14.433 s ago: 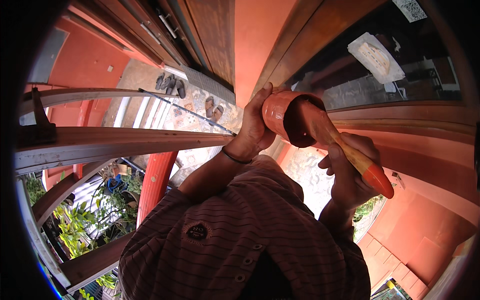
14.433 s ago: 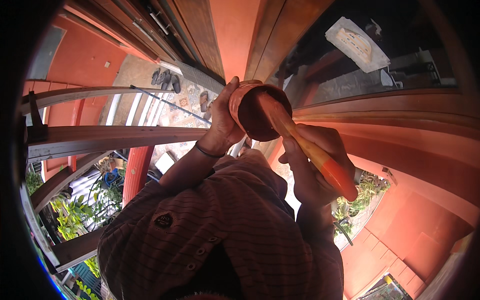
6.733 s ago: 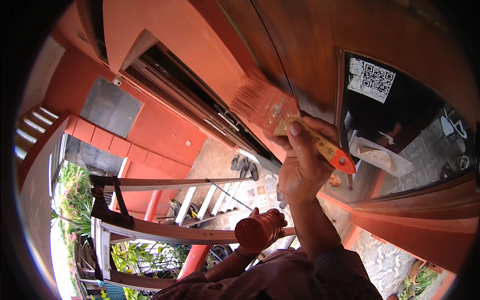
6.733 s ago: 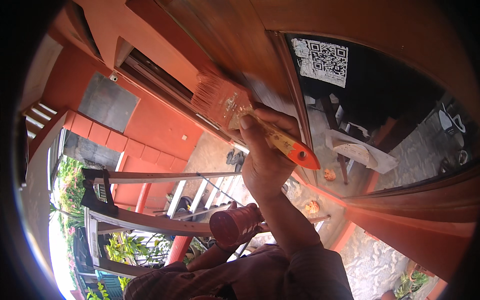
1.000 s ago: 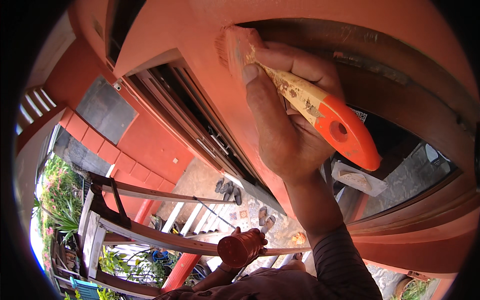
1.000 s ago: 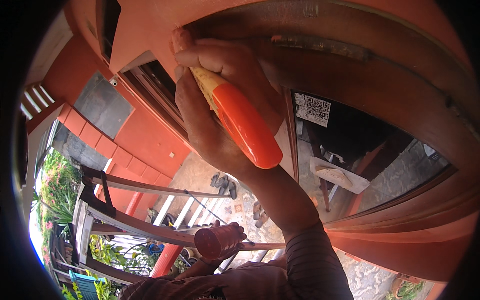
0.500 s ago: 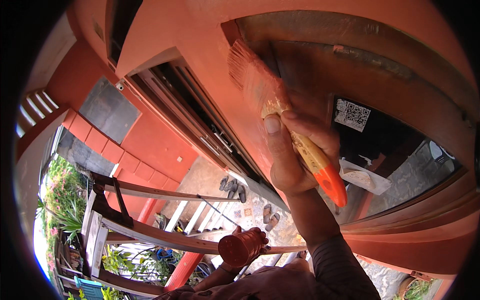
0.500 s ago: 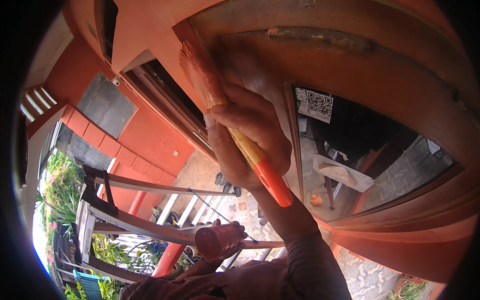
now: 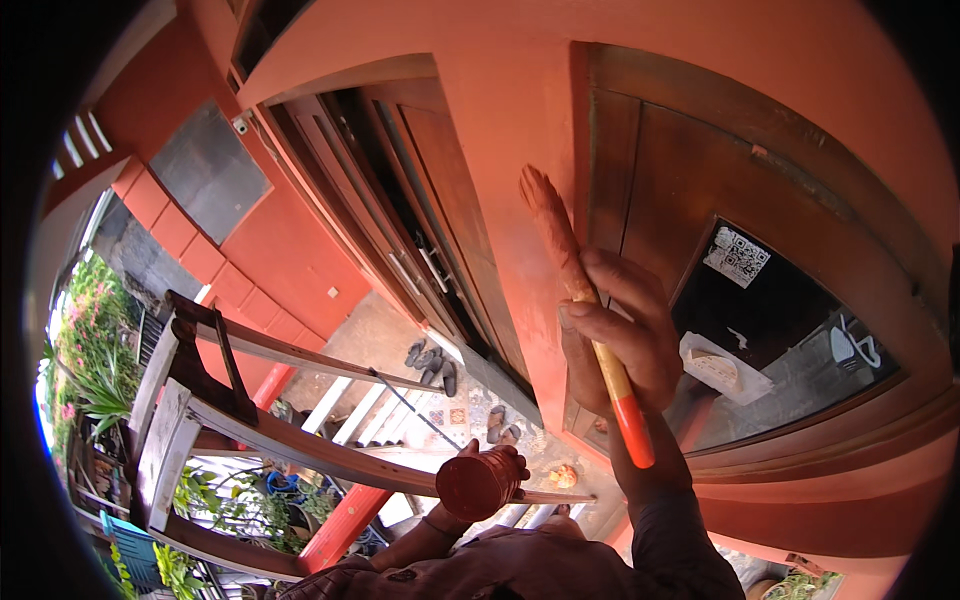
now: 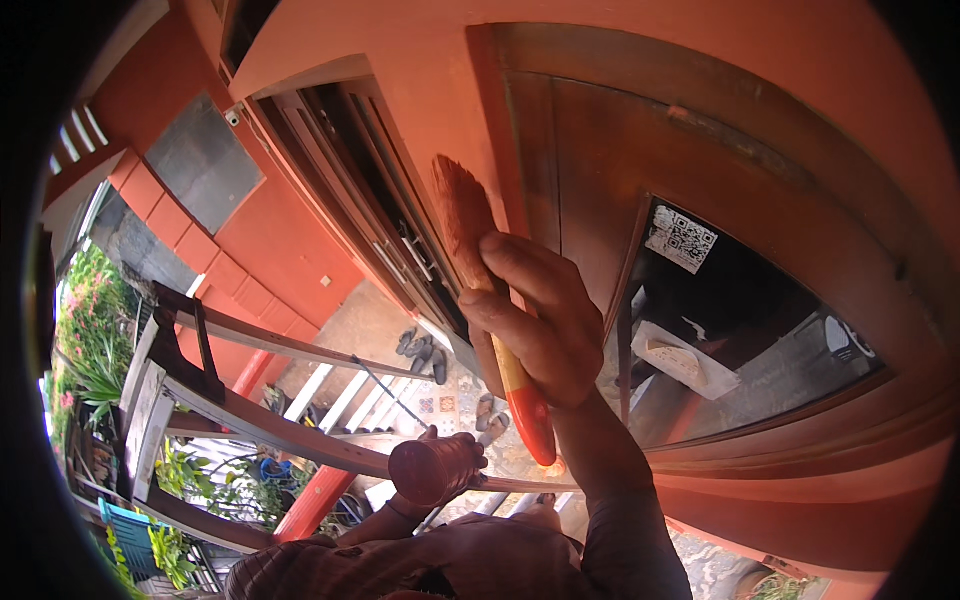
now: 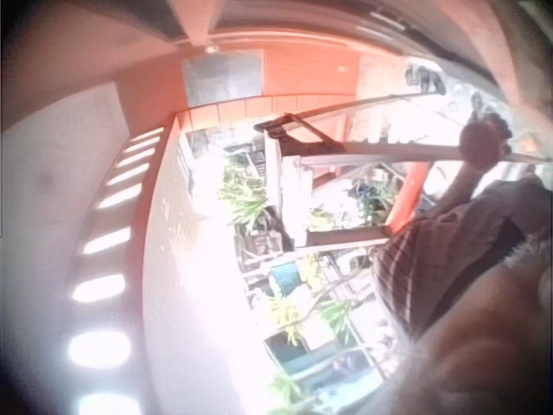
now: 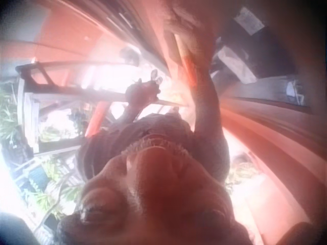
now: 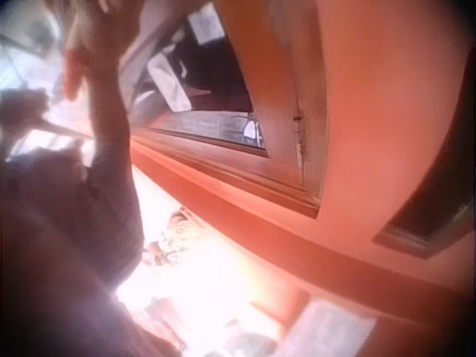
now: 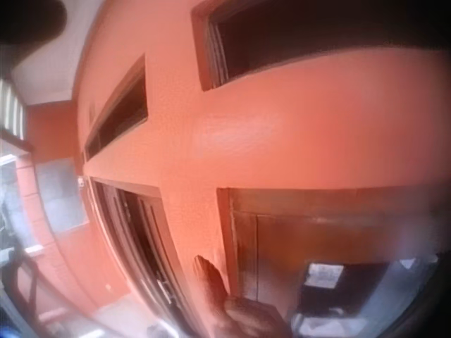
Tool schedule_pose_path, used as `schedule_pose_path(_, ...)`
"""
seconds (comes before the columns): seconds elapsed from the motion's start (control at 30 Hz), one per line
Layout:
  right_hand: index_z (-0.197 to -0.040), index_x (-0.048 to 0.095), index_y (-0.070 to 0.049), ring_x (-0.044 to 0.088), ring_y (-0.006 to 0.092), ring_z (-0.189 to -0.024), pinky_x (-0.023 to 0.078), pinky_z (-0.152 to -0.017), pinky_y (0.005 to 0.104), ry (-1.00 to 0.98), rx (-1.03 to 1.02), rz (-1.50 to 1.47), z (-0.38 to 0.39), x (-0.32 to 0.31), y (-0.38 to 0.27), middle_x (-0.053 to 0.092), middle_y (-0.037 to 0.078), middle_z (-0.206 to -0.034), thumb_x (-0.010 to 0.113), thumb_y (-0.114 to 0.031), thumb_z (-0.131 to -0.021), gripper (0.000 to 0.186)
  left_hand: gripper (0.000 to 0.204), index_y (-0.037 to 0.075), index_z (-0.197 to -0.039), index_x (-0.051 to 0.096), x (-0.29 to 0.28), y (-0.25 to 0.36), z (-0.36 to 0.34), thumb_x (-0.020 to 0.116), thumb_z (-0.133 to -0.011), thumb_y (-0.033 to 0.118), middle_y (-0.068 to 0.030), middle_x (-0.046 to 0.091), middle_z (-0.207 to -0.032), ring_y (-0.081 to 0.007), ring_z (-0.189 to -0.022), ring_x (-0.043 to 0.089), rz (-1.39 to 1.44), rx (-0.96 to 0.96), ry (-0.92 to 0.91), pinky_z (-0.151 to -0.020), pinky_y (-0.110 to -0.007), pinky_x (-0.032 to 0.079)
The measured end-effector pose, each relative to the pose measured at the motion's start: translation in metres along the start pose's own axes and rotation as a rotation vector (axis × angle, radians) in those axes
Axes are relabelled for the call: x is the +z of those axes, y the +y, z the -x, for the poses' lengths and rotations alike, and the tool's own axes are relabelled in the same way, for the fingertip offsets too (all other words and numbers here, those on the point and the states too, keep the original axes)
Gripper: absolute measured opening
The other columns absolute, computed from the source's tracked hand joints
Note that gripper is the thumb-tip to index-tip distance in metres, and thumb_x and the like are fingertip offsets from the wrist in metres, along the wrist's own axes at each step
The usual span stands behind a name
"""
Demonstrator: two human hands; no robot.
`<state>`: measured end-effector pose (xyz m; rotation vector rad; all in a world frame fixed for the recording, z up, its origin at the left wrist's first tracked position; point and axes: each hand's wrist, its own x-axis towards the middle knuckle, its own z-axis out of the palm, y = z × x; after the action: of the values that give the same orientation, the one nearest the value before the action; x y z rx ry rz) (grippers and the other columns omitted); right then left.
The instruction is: The person paints a wooden door frame using a paintbrush and a small container of paint. They repeatedly dip the brush into the container and apply paint to the frame, occasionally adjusting their position and using a ladder to reach higher sections.
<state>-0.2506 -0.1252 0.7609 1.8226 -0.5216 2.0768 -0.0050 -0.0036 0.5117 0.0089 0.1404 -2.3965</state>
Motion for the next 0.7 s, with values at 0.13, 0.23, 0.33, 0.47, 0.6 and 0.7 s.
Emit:
schedule_pose_path(0.13, -0.110, 0.076, -0.009, 0.078, 0.0345, -0.098, 0.064, -0.079, 0.0403, -0.338, 0.115, 0.032, 0.005, -0.019, -0.013, 0.077, 0.017, -0.113, 0.088, 0.000, -0.079, 0.035, 0.073, -0.003, -0.139, 0.060, -0.015, 0.003, 0.001, 0.047, -0.110, 0.062, -0.0259, 0.065, -0.134, -0.0440, -0.127, 0.065, -0.064, -0.023, 0.025, -0.100, -0.059, 0.060)
schedule_pose_path(0.23, -0.111, 0.074, -0.007, 0.078, 0.0340, -0.094, 0.063, -0.080, 0.0397, -0.486, 0.287, 0.129, -0.009, -0.024, -0.024, 0.078, 0.016, -0.106, 0.085, -0.001, -0.084, 0.029, 0.070, -0.004, -0.133, 0.063, -0.008, -0.003, -0.003, 0.045, -0.111, 0.059, -0.0251, 0.073, -0.123, -0.0400, -0.119, 0.071, -0.150, -0.024, 0.148, -0.095, -0.056, 0.063)
schedule_pose_path(0.33, -0.109, 0.071, -0.002, 0.079, 0.0225, -0.093, 0.062, -0.080, 0.0340, -0.616, 0.473, 0.142, -0.028, -0.024, -0.027, 0.079, 0.013, -0.101, 0.080, -0.001, -0.092, 0.020, 0.067, -0.005, -0.132, 0.064, -0.007, -0.008, -0.001, 0.045, -0.112, 0.057, -0.0250, 0.074, -0.123, -0.0397, -0.115, 0.073, -0.155, -0.035, 0.150, -0.094, -0.054, 0.064)
schedule_pose_path(0.47, -0.109, 0.071, 0.002, 0.074, 0.0108, -0.093, 0.059, -0.084, 0.0293, -0.643, 0.466, 0.114, -0.047, -0.003, -0.007, 0.079, 0.008, -0.100, 0.079, -0.001, -0.095, 0.016, 0.069, -0.004, -0.137, 0.061, -0.036, -0.008, 0.004, 0.044, -0.112, 0.058, -0.0263, 0.070, -0.130, -0.0437, -0.120, 0.071, -0.075, -0.095, 0.125, -0.092, -0.064, 0.063)
schedule_pose_path(0.6, -0.107, 0.072, 0.002, 0.076, 0.0148, -0.090, 0.060, -0.082, 0.0297, -0.576, 0.085, 0.430, -0.100, 0.005, -0.010, 0.079, 0.009, -0.100, 0.077, -0.002, -0.095, 0.013, 0.066, -0.005, -0.133, 0.064, -0.025, -0.012, 0.007, 0.045, -0.113, 0.055, -0.0241, 0.073, -0.126, -0.0404, -0.113, 0.074, -0.138, -0.070, 0.205, -0.093, -0.052, 0.065)
schedule_pose_path(0.7, -0.105, 0.074, 0.000, 0.077, 0.0142, -0.086, 0.061, -0.078, 0.0299, -0.419, 0.158, 0.384, -0.109, 0.024, -0.038, 0.079, 0.007, -0.097, 0.080, -0.007, -0.095, 0.014, 0.058, -0.001, -0.129, 0.068, -0.013, -0.009, 0.020, 0.050, -0.112, 0.052, -0.0179, 0.076, -0.123, -0.0325, -0.112, 0.076, -0.184, -0.034, 0.215, -0.098, -0.048, 0.063)
